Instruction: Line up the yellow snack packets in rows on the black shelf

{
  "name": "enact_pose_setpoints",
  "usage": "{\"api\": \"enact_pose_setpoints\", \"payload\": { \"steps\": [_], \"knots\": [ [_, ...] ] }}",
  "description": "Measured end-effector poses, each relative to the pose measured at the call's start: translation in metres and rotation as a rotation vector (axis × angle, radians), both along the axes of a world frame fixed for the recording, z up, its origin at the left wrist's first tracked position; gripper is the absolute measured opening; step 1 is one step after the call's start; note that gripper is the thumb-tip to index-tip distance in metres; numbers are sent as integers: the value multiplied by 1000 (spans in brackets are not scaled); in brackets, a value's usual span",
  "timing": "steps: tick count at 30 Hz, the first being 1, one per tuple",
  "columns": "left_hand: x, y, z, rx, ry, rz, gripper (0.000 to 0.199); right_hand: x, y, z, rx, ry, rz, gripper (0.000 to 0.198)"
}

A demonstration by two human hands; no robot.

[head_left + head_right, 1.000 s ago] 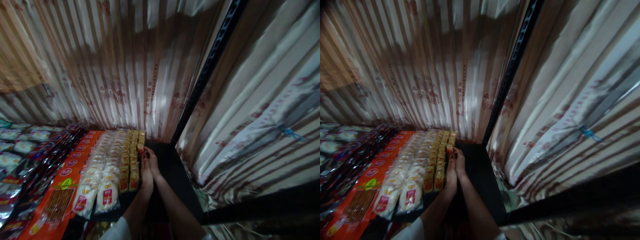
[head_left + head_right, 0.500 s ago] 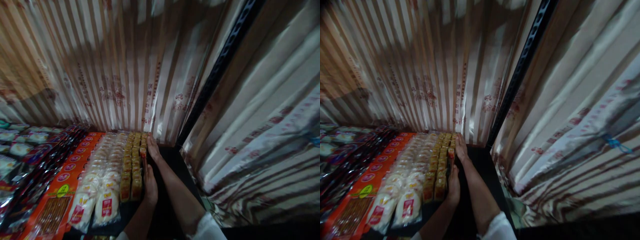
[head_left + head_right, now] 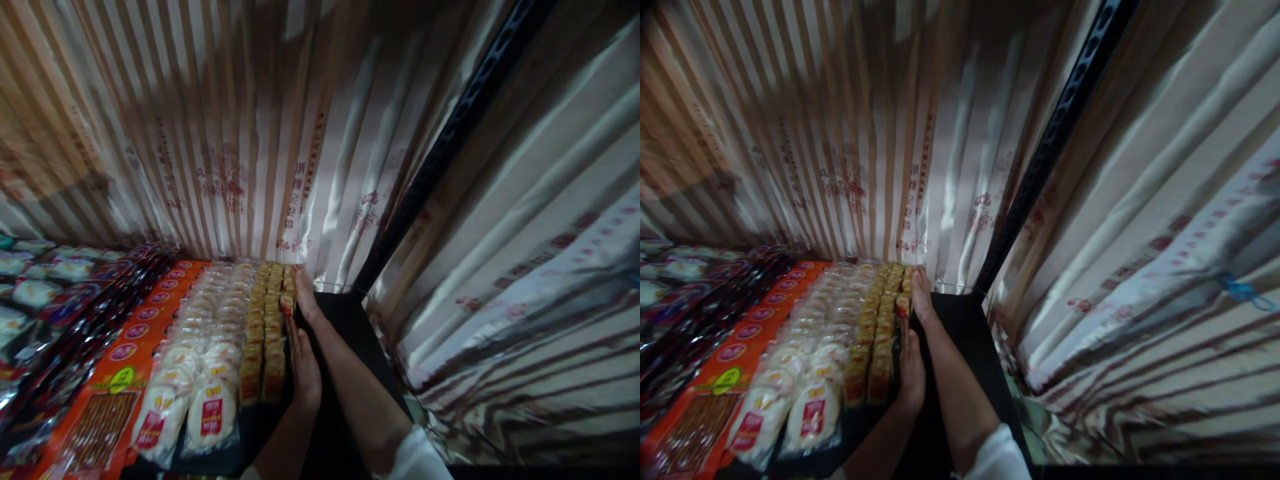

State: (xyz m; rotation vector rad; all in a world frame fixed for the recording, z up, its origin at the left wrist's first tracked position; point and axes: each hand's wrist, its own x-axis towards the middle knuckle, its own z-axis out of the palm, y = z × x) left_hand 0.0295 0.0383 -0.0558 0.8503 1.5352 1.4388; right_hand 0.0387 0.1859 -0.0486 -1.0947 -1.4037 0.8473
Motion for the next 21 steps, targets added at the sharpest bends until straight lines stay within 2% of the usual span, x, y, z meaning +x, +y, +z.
{"api": "enact_pose_setpoints", "payload": {
  "steps": [6,12,15,18,21],
  "knots": [
    [-1,-8,-2,58,57,-42,55,-14,-2,-3,-63,-34,-67,73],
    [-2,-9,-3,50,25,-18,52,-19,-9,5,-94,36,-85,69],
    [-2,-8,-6,25,20,-3,52,-10,-24,7,-89,122,-146,66],
    [-1,-8,-10,35,24,10,49,3,-46,5,-89,38,-218,58],
    [0,-8,-14,71,21,3,48,11,-65,-2,-112,7,-144,50]
  ]
}}
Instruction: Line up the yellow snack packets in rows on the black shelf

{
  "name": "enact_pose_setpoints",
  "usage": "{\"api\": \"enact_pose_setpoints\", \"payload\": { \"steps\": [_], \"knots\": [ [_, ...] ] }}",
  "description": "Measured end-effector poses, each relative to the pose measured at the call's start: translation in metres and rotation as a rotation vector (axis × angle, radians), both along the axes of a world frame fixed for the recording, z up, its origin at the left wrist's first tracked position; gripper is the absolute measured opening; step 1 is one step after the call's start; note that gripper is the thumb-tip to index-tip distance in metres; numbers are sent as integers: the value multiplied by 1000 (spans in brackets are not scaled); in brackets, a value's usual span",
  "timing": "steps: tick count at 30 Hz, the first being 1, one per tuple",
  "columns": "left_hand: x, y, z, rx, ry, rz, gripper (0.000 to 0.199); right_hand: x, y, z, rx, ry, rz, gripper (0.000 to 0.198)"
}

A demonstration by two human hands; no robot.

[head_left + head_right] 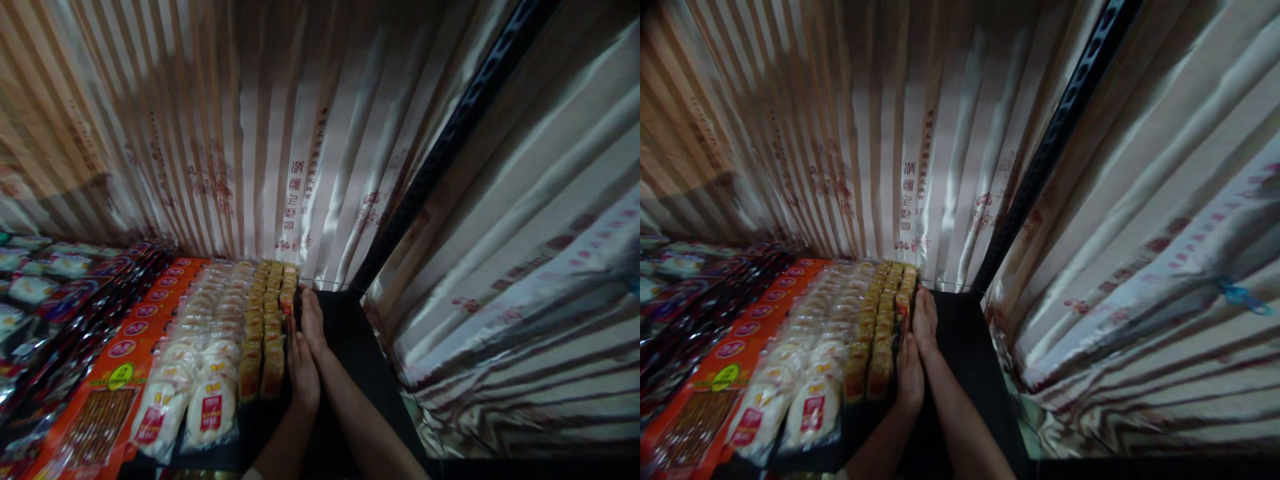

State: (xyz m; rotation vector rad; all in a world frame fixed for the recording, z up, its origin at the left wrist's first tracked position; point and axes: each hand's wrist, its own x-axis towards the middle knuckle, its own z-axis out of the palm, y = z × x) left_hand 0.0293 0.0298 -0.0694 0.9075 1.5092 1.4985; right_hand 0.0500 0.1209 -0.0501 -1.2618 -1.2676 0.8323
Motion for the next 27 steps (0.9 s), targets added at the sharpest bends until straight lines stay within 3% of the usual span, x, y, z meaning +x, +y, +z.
{"api": "enact_pose_setpoints", "payload": {
  "steps": [9,14,18,22,27],
  "knots": [
    [-2,-1,6,7,-15,-23,53,-3,0,-12,44,31,126,51],
    [-2,0,3,49,-1,0,49,6,-10,-17,66,62,61,49],
    [0,-4,11,61,120,2,49,16,-25,-10,35,40,7,48],
    [4,-26,26,96,221,3,42,24,-52,6,-20,69,-44,46],
    [2,-80,32,106,263,4,41,24,-110,24,-77,86,19,44]
  ]
}}
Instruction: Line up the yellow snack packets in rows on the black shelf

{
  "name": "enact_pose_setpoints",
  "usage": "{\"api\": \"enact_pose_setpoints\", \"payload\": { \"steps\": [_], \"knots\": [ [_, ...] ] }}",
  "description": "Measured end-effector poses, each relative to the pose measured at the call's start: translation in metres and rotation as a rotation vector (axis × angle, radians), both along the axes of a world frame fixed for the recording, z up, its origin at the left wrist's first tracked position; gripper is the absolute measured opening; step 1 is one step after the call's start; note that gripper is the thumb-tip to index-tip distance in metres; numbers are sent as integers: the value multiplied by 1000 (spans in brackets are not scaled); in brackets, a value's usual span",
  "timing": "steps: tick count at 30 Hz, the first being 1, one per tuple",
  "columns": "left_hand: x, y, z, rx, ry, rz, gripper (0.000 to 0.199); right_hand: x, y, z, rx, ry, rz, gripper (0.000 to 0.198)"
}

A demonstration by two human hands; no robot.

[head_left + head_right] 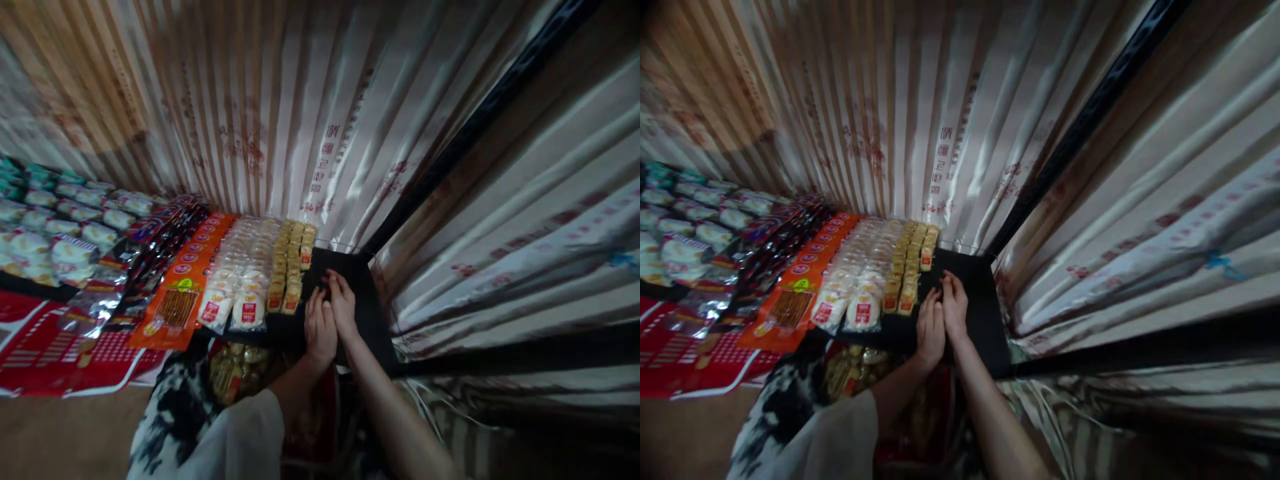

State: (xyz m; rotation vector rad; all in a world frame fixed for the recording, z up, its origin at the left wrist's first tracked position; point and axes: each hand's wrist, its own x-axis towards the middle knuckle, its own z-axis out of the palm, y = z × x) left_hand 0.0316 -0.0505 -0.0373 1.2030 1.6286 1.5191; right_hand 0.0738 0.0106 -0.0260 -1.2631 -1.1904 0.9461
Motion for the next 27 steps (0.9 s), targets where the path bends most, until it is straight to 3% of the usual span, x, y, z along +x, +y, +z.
{"api": "enact_pose_setpoints", "payload": {
  "steps": [6,9,12,16,19,23,27],
  "knots": [
    [-27,-93,-9,66,-7,-178,40,-9,-98,-1,37,-65,67,32],
    [-50,-132,-18,3,-25,-239,39,-17,-141,-16,31,-192,149,26],
    [-74,-152,-33,-123,35,-238,34,-28,-168,-39,6,-338,301,23],
    [-100,-152,-51,-386,302,-252,30,-48,-173,-69,-144,-544,367,30],
    [-119,-141,-58,-534,477,-138,29,-67,-165,-84,-204,-607,423,33],
    [-146,-119,-61,-634,690,-19,34,-89,-153,-101,-239,-582,473,36],
    [-169,-99,-69,-744,767,-36,33,-106,-144,-115,-275,-601,509,38]
  ]
}}
